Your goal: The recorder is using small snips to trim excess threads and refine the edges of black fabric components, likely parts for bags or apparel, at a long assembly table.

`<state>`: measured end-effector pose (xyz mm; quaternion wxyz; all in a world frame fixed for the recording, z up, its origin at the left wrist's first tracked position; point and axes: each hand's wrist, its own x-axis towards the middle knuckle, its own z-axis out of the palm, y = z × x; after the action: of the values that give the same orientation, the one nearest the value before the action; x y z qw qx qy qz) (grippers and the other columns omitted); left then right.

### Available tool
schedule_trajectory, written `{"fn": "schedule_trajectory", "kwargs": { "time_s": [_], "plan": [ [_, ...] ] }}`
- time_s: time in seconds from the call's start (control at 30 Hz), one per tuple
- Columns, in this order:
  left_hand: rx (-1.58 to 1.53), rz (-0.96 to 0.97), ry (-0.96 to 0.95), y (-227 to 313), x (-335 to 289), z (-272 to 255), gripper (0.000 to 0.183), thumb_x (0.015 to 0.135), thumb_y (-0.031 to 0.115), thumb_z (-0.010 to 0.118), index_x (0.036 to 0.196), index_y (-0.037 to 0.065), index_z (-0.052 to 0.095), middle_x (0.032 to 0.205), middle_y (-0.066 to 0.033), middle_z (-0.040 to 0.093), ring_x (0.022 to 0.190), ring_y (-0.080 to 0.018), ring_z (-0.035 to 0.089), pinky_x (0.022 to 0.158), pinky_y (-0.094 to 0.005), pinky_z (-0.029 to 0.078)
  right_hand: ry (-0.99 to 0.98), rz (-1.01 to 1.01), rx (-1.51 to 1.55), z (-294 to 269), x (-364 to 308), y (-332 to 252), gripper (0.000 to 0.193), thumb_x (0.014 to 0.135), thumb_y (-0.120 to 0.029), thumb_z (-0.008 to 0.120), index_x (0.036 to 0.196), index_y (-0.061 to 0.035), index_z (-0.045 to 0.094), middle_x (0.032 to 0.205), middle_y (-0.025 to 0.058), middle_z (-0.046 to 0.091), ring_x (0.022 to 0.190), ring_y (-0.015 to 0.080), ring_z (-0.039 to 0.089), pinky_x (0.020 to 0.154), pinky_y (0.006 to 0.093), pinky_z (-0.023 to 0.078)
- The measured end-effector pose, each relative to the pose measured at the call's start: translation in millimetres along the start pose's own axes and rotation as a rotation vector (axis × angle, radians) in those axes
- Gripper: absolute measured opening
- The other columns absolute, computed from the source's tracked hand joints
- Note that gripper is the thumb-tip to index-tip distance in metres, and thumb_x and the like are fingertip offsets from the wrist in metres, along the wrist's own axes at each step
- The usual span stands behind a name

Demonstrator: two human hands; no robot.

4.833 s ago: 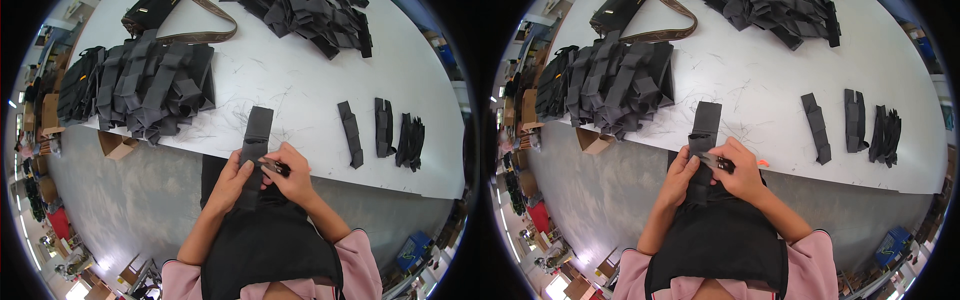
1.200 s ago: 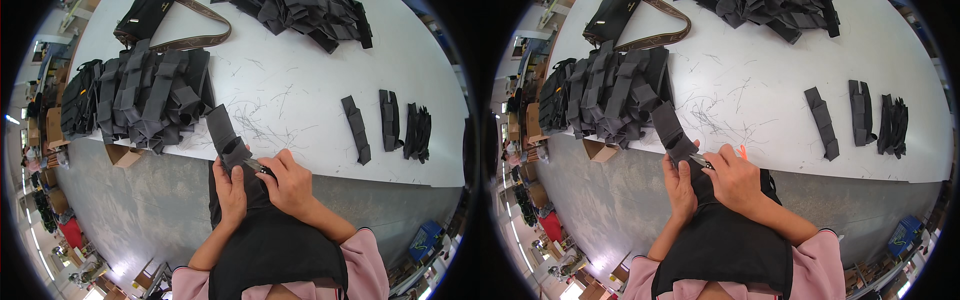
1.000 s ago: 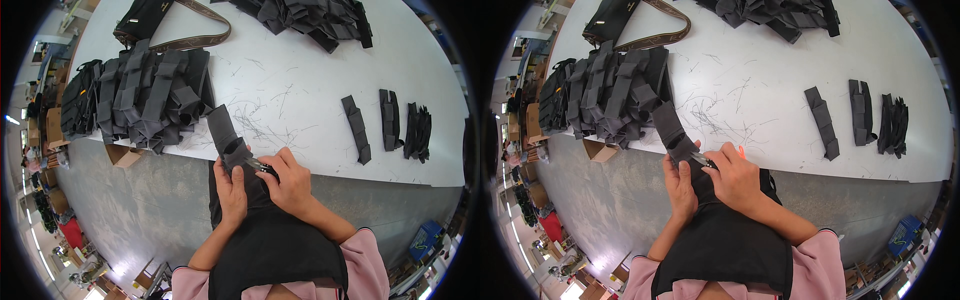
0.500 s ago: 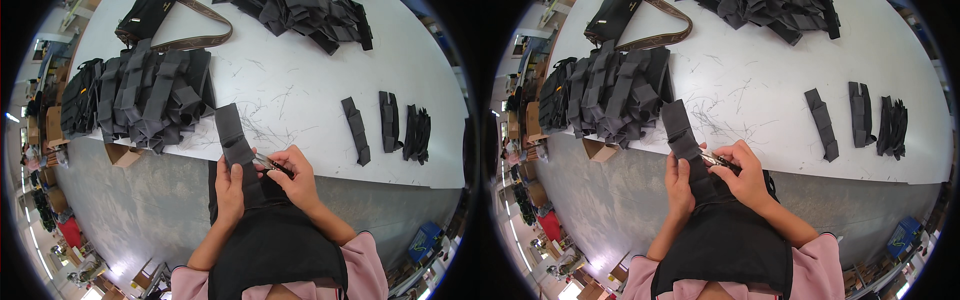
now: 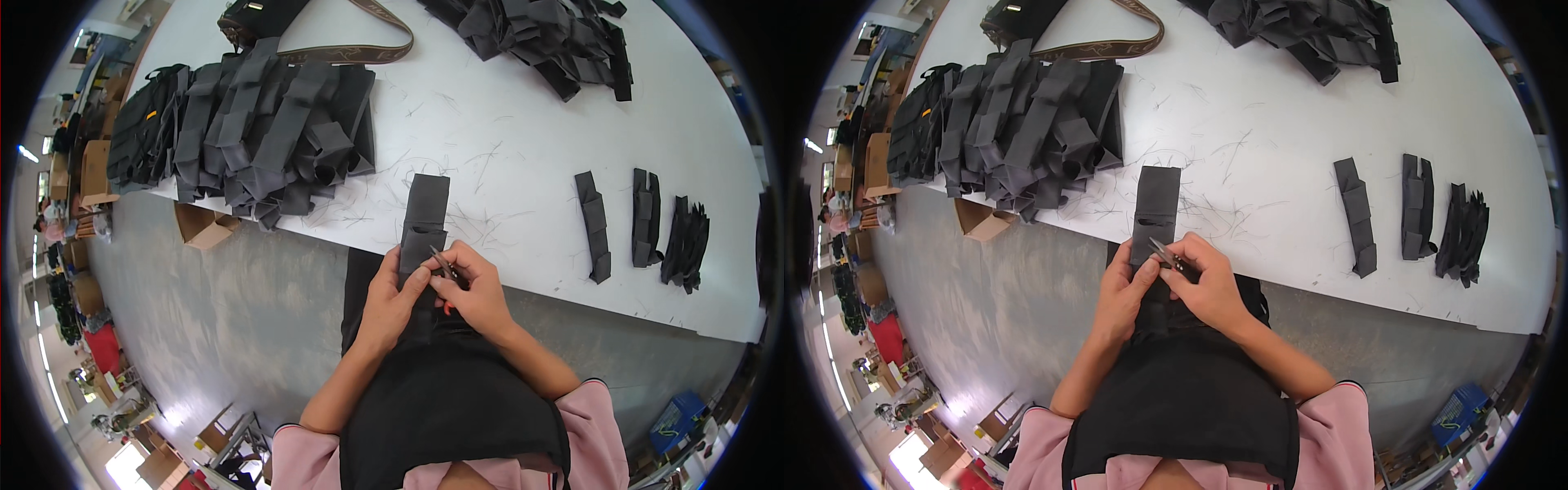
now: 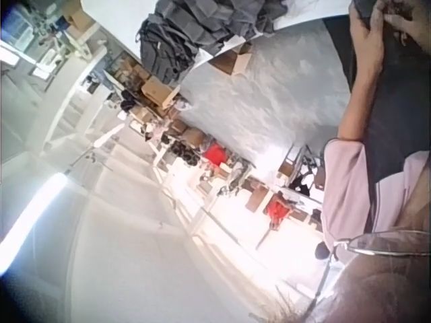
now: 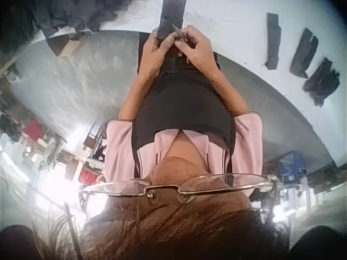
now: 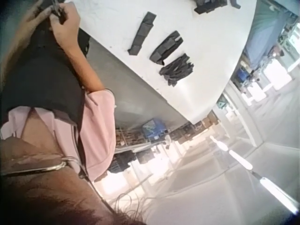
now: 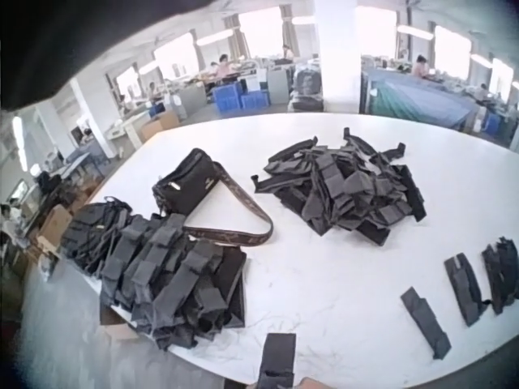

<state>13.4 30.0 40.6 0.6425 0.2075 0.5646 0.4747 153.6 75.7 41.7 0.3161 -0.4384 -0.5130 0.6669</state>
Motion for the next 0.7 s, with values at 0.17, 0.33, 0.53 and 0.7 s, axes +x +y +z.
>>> {"fn": "schedule_trajectory", "kwargs": {
  "time_s": [0.17,0.33,0.53,0.7],
  "plan": [
    [0.111,0.003,-0.09,11.2,-1.0,-3.1,0.042,0.091,0.011,0.056,0.127,-0.004,0.041,0.103,-0.0097,0.059,0.091,-0.0124,0.058,0.077,-0.0264,0.049,0.024,-0.237,-0.307,-4.1,-3.0,-18.2,0.031,0.069,0.0,0.063,0.1,-0.0053,0.06,0.075,0.0055,0.058,0.06,0.0148,0.058,0.054,0.0244,0.046],
    [0.274,-0.035,-0.253,21.7,-2.3,-14.5,0.044,0.091,0.008,0.052,0.131,-0.003,0.037,0.096,-0.0105,0.061,0.075,-0.0132,0.062,0.066,-0.0264,0.053,-0.202,-0.124,-0.44,-12.6,24.1,-23.9,0.027,0.077,0.006,0.062,0.102,-0.0026,0.059,0.08,0.0056,0.062,0.06,0.0109,0.063,0.053,0.0211,0.047],
    [0.041,-0.204,-0.342,31.2,-4.7,-23.7,0.059,0.092,0.006,0.05,0.142,-0.002,0.019,0.102,-0.0148,0.063,0.068,-0.0152,0.063,0.063,-0.0267,0.053,-0.235,-0.512,-0.769,-28.0,22.9,-33.9,0.028,0.067,-0.004,0.072,0.094,-0.007,0.064,0.079,0.0043,0.057,0.063,0.0185,0.056,0.054,0.0281,0.044],
    [0.033,-0.194,-0.415,32.1,-4.2,-24.6,0.061,0.092,0.005,0.049,0.143,-0.001,0.017,0.103,-0.0153,0.062,0.068,-0.0153,0.063,0.063,-0.0265,0.053,-0.231,-0.672,-0.861,-32.3,26.6,-39.6,0.027,0.064,-0.007,0.072,0.091,-0.0088,0.067,0.078,0.0029,0.055,0.068,0.0199,0.054,0.059,0.03,0.041]
  ]
}}
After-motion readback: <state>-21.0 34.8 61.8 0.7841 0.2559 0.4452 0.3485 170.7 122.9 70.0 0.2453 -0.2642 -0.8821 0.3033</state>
